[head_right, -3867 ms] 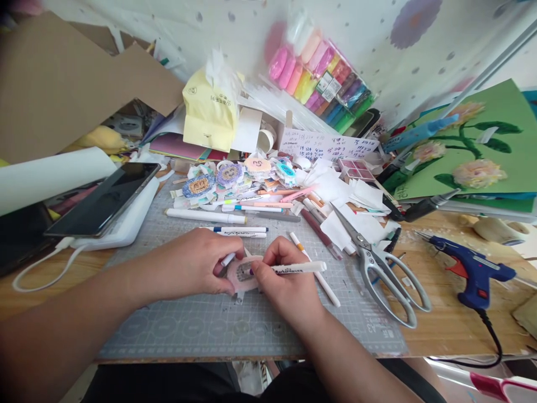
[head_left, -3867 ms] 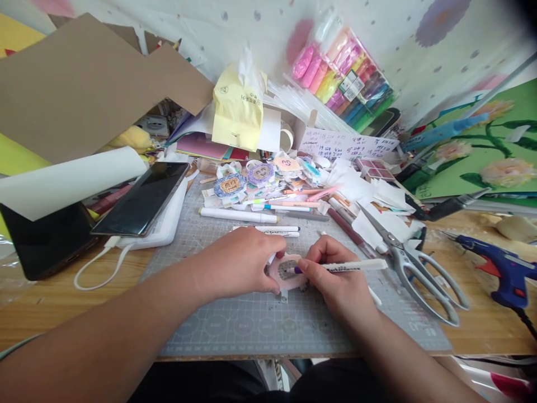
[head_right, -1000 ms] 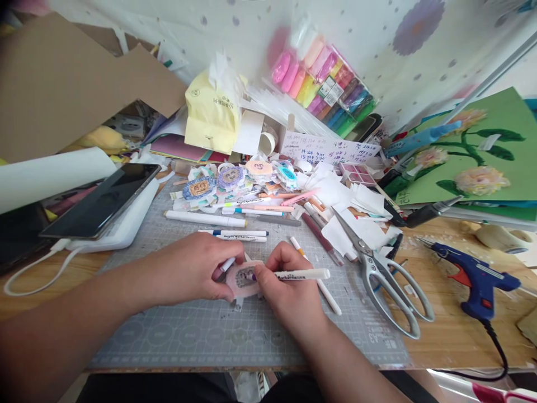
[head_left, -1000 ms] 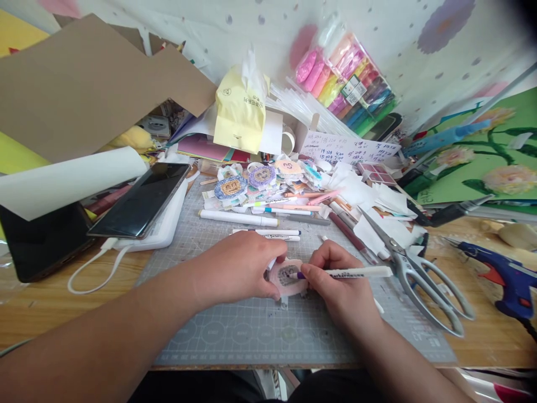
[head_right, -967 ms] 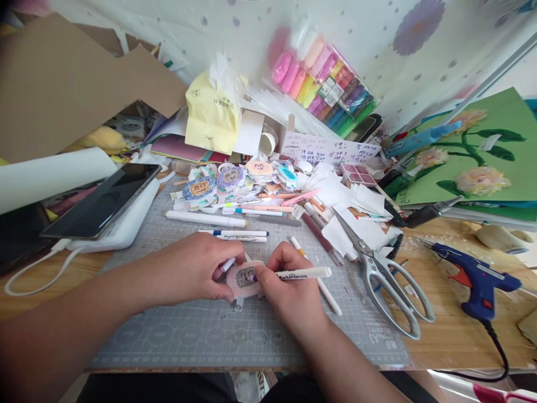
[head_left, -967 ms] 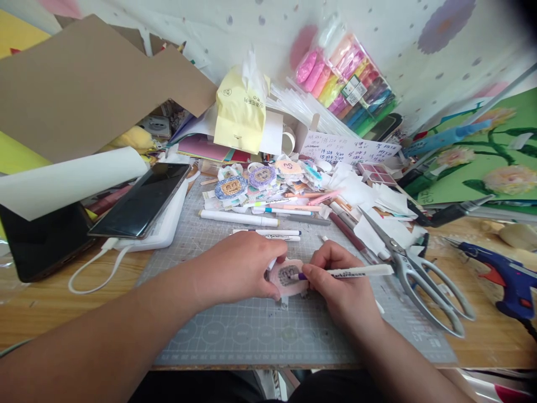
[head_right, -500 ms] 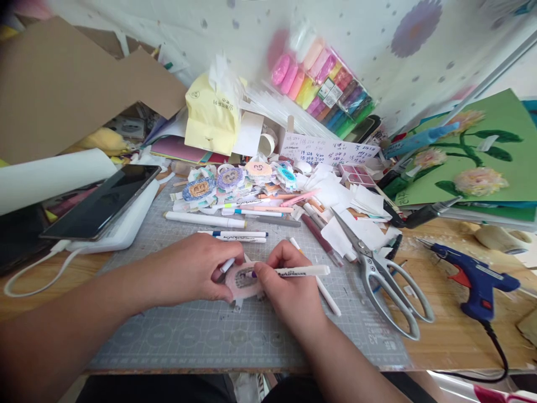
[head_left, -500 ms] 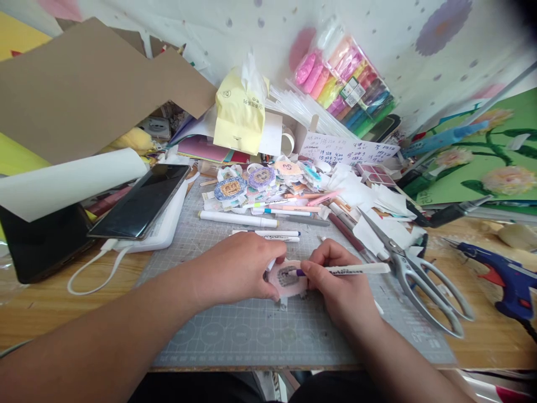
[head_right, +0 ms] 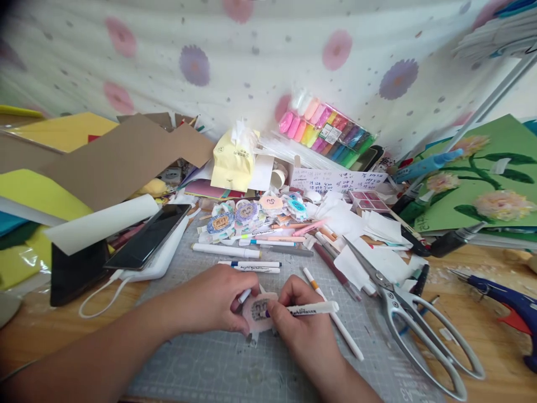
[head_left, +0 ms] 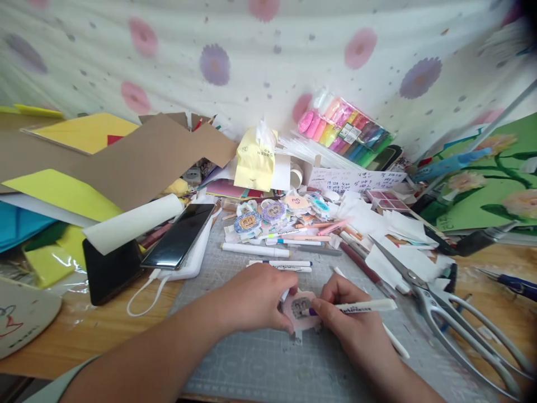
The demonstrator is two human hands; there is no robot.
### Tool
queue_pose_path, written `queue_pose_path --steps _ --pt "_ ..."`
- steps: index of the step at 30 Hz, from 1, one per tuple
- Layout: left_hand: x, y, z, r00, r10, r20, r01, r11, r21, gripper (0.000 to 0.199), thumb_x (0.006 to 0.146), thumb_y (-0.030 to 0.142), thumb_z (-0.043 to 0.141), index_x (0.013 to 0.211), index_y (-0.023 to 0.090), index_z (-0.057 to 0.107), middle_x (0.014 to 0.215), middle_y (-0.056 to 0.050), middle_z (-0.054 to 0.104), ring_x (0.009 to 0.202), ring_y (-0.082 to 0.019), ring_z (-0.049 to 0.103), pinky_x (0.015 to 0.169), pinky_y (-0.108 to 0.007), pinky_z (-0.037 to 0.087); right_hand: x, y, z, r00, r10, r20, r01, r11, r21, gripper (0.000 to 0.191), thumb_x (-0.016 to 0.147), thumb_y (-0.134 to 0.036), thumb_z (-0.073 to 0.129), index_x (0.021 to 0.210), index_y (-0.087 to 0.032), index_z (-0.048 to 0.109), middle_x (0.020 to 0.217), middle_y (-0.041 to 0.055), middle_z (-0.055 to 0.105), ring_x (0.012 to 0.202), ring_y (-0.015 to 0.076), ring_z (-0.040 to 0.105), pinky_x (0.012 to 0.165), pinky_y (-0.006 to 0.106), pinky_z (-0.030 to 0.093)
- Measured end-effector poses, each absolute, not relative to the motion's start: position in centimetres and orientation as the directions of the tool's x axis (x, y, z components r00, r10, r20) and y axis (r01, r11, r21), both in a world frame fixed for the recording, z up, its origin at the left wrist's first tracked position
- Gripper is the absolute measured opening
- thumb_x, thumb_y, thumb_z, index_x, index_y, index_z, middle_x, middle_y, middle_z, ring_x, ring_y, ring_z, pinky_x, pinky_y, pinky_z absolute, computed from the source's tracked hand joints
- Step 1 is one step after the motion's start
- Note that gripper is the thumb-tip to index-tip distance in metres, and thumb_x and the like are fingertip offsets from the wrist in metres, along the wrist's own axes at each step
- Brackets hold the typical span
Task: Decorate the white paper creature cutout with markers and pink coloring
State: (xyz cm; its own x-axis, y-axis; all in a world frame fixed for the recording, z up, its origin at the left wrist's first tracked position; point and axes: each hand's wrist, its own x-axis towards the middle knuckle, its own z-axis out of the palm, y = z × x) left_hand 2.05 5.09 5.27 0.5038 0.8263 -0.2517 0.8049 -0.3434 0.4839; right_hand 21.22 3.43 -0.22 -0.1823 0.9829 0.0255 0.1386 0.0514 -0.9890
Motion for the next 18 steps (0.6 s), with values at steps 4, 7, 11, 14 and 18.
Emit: queue_pose_path --steps 4,7,11,14,18 --pt "2.0 5.1 5.2 0.498 0.832 -0.245 0.804 -0.337 0.490 0.040 0.057 0.037 0.084 0.090 0.024 0.066 0.070 0.005 0.065 0.064 -0.016 0.058 0.051 -0.023 0.029 21.0 3.3 -0.2 -0.173 0.983 0.052 0.162 0.081 -0.984 0.024 0.074 -0.029 0.063 0.059 -0.022 0.046 0.052 -0.0057 0.043 0.050 0.0114 0.035 0.047 0.024 0.026" --pt "2.0 5.1 5.2 0.496 0.831 -0.251 0.803 -0.329 0.497 0.037 0.058 0.036 0.084 0.088 0.025 0.066 0.070 0.006 0.064 0.064 -0.016 0.058 0.051 -0.023 0.029 20.7 3.1 0.4 -0.144 0.989 0.045 0.199 0.073 -0.977 0.024 0.072 -0.028 0.062 0.057 -0.022 0.044 0.051 -0.0057 0.043 0.050 0.0115 0.035 0.048 0.025 0.027" --pt "2.0 5.2 5.2 0.496 0.830 -0.255 0.806 -0.331 0.491 0.037 0.058 0.035 0.084 0.089 0.025 0.066 0.070 0.006 0.064 0.065 -0.016 0.058 0.052 -0.023 0.029 20.7 3.2 0.9 -0.134 0.991 0.023 0.209 0.051 -0.977 0.025 0.071 -0.027 0.061 0.056 -0.023 0.042 0.050 -0.0060 0.042 0.050 0.0120 0.036 0.049 0.025 0.028" --pt "2.0 5.2 5.0 0.505 0.826 -0.249 0.803 -0.345 0.486 0.039 0.058 0.038 0.084 0.090 0.026 0.065 0.069 0.006 0.064 0.066 -0.016 0.058 0.052 -0.023 0.029 21.1 3.4 0.5 -0.134 0.991 -0.002 0.220 0.027 -0.975 0.024 0.071 -0.026 0.060 0.055 -0.023 0.043 0.050 -0.0049 0.045 0.051 0.0134 0.040 0.050 0.026 0.032" --pt "2.0 5.1 5.1 0.511 0.821 -0.255 0.799 -0.343 0.495 0.037 0.058 0.037 0.084 0.088 0.025 0.065 0.068 0.006 0.064 0.064 -0.016 0.058 0.051 -0.023 0.027 21.4 3.7 -0.2 -0.083 0.997 -0.008 0.188 0.008 -0.982 0.024 0.072 -0.024 0.061 0.056 -0.023 0.043 0.049 -0.0046 0.049 0.050 0.0136 0.043 0.051 0.027 0.033"
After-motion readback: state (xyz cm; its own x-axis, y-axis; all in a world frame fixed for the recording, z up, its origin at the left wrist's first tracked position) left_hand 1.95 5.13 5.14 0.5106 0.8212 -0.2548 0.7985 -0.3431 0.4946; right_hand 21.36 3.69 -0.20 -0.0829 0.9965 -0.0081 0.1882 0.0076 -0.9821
